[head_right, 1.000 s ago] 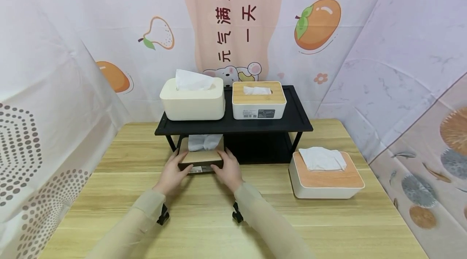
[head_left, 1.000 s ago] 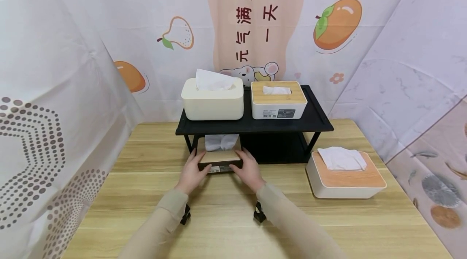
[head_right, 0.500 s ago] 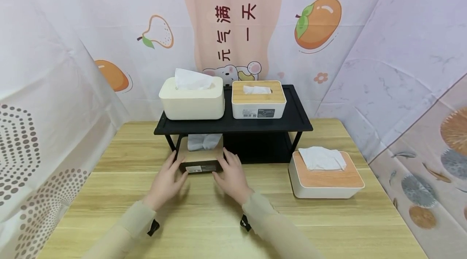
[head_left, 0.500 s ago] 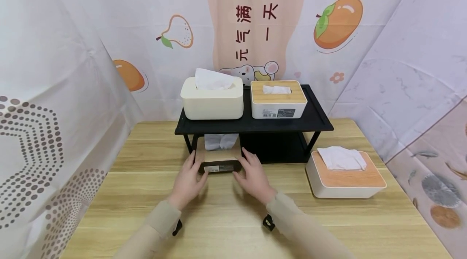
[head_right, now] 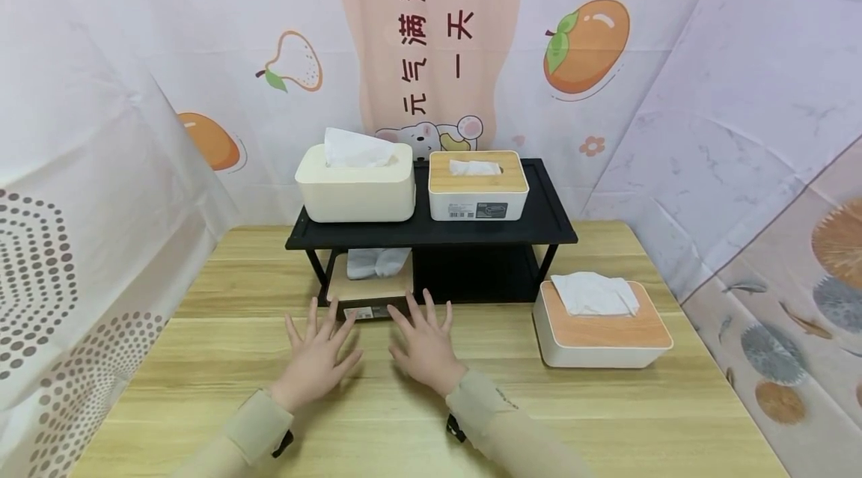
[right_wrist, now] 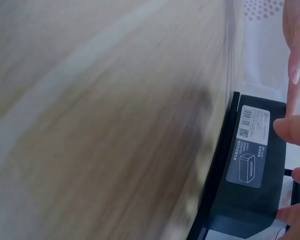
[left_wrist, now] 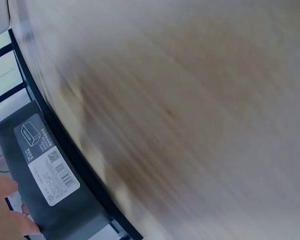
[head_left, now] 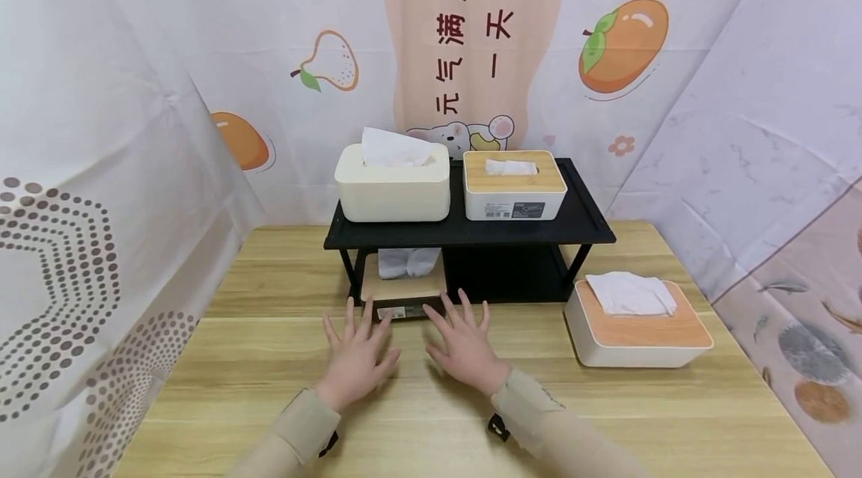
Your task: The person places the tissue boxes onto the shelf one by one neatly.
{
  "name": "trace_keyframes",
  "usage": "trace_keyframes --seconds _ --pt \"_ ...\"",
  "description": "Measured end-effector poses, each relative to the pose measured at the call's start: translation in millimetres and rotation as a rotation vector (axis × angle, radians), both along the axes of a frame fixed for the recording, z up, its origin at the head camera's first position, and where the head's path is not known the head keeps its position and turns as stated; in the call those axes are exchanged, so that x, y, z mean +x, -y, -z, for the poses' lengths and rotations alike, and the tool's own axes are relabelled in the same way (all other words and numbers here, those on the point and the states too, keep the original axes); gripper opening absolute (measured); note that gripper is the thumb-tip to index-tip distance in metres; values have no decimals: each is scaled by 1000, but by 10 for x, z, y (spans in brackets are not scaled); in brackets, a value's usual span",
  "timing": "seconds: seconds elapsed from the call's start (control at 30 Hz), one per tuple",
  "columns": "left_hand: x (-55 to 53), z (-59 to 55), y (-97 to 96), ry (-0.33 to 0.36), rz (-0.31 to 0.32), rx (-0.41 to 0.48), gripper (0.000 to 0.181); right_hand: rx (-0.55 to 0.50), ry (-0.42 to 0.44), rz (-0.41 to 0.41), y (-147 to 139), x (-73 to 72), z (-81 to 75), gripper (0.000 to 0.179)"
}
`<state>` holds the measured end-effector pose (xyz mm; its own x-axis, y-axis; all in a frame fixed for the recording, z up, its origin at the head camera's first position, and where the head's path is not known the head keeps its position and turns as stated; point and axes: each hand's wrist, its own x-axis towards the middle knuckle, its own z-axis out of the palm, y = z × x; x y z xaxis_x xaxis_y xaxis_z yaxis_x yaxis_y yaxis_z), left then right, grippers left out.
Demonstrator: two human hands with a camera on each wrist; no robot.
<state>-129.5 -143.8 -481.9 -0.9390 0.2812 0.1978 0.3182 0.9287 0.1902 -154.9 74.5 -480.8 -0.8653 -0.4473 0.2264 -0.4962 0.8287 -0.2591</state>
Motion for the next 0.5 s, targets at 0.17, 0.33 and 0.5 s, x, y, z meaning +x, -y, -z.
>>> trace_keyframes --seconds 0.17,0.33,0.5 --pt "-25 10 3 26 -17 11 67 17 -17 -6 0 -40 21 69" --pt "-143 21 3 36 -35 27 68 29 -26 -3 13 -143 44 74" --pt "-267 39 -2 36 -58 3 69 32 22 11 45 -258 48 75"
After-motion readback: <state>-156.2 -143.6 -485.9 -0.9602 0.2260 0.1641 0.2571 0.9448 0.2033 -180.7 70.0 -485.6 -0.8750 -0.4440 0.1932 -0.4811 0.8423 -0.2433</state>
